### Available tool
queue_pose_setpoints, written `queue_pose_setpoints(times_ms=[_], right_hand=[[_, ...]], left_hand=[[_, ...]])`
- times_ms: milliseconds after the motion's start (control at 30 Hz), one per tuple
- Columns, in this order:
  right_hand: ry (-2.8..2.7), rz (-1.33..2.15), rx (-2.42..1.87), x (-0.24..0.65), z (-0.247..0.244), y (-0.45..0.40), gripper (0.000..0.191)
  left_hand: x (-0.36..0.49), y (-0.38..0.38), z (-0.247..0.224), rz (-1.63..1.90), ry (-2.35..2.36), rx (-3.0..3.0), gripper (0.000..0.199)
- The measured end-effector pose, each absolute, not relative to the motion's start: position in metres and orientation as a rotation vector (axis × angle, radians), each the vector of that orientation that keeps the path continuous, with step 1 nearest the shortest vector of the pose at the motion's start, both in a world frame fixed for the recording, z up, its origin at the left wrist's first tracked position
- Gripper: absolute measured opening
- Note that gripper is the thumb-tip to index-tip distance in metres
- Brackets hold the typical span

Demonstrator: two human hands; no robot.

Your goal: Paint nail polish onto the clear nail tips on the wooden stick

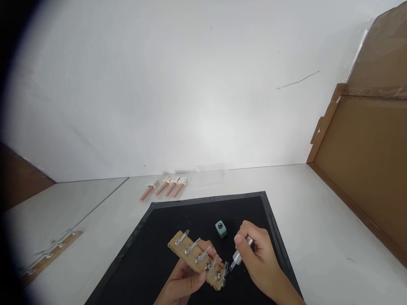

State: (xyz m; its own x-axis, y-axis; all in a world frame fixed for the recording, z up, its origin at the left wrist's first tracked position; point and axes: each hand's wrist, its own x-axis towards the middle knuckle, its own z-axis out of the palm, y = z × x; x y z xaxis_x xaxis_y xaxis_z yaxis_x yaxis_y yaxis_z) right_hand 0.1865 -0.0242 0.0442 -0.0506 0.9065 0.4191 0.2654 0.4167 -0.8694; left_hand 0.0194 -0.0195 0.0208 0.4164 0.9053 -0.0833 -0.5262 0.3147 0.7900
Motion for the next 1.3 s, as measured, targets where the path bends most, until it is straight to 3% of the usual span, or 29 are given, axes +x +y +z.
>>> queue_pose_setpoints(times_ms=[1100,1300], right_hand=[[-1.384,0.934,-0.873,0.182,0.035,-0.027,0.036],[-1.332,1.150,-0.712,0.183,0.033,-0.031,0.023]], left_hand=[[0.014,-0.021,0.022,0.867,0.475,0.605,0.023],[0.011,-0.017,0.018,0.727,0.402,0.465,0.020]])
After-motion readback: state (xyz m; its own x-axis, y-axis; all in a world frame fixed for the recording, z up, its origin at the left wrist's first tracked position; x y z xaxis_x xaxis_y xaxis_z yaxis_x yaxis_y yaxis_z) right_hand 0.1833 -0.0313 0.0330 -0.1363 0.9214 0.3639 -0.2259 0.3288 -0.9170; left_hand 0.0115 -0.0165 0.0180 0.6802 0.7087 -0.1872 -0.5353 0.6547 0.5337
